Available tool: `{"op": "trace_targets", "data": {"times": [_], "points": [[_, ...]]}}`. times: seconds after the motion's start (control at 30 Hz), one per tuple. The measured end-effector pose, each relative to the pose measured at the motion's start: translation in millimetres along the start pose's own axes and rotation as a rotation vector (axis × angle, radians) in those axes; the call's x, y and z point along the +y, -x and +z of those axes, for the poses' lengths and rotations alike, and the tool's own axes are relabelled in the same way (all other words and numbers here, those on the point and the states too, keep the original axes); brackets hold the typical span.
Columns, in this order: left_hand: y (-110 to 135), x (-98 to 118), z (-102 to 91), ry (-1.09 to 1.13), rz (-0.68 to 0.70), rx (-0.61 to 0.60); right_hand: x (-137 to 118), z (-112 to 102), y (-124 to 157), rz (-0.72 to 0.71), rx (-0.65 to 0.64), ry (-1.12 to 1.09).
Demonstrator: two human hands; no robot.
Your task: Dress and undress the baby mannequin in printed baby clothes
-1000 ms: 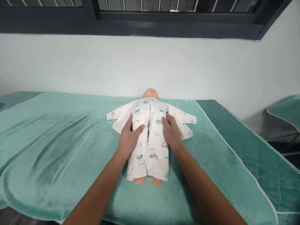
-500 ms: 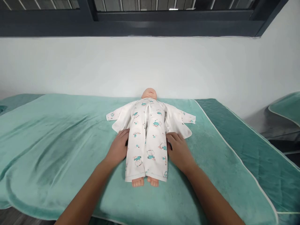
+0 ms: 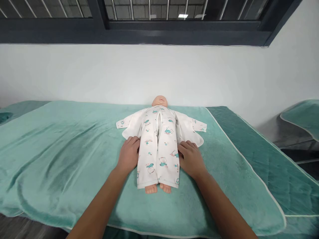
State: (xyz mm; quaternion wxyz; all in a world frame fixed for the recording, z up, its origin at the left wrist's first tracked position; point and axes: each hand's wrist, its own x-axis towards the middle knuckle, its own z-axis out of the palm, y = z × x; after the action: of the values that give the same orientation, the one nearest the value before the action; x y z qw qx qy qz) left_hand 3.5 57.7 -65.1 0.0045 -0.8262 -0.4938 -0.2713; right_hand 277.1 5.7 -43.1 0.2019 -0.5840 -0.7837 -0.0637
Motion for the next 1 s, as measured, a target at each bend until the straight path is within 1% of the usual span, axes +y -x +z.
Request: {"op": "trace_targets", "data": {"times": [0.07,0.17,0.27,0.37,0.43,0.47,0.5,0.53,0.57,0.6,0.67,0.73,0.77,0.8,0.83,0.93,1.0], "points": [[4,0,0.4,0.016,0.003,0.006,0,0,2,-0.007,-0.014,-0.014],[6,-1,0.4,0.033,-0.006,-0.026,0,0,3,-0.008,-0.034,-0.060],[6,0,-3.1,0.143,-0.040,-0.058,4,-1,1,0.000,-0.038,-0.165],[5,-3,-7.5,0.374,-0.118,-0.068,23,-1,-8,0.055,-0.045,-0.339],[3,-10,-7.8,0.490,-0.220,-0.003,44,0,-16,0.152,0.040,-0.353],[0,-15,-6.9,0.506,-0.285,0.057,56,0,-20,0.227,0.112,-0.302],[-3,-21,-5.5,0.484,-0.353,0.123,67,1,-24,0.319,0.183,-0.224],[-7,-28,-3.7,0.426,-0.416,0.181,77,1,-27,0.426,0.228,-0.140],[-11,-35,-1.7,0.338,-0.475,0.219,85,1,-29,0.536,0.236,-0.073],[-15,-41,0.2,0.236,-0.530,0.233,91,0,-30,0.638,0.206,-0.028],[-23,-52,3.8,0.041,-0.619,0.198,96,-2,-31,0.779,0.078,-0.006],[-29,-57,6.5,-0.084,-0.682,0.141,94,-4,-31,0.819,-0.040,-0.034],[-31,-58,7.3,-0.118,-0.702,0.121,92,-5,-32,0.815,-0.062,-0.065],[-33,-58,7.7,-0.140,-0.715,0.107,89,-6,-32,0.805,-0.048,-0.120],[-33,-58,7.6,-0.154,-0.724,0.096,87,-7,-34,0.795,0.005,-0.209],[-32,-56,4.7,-0.140,-0.716,0.052,71,-15,-47,0.752,0.274,-0.624],[-30,-56,1.9,-0.062,-0.683,0.049,50,-23,-60,0.662,0.407,-0.854]]}}
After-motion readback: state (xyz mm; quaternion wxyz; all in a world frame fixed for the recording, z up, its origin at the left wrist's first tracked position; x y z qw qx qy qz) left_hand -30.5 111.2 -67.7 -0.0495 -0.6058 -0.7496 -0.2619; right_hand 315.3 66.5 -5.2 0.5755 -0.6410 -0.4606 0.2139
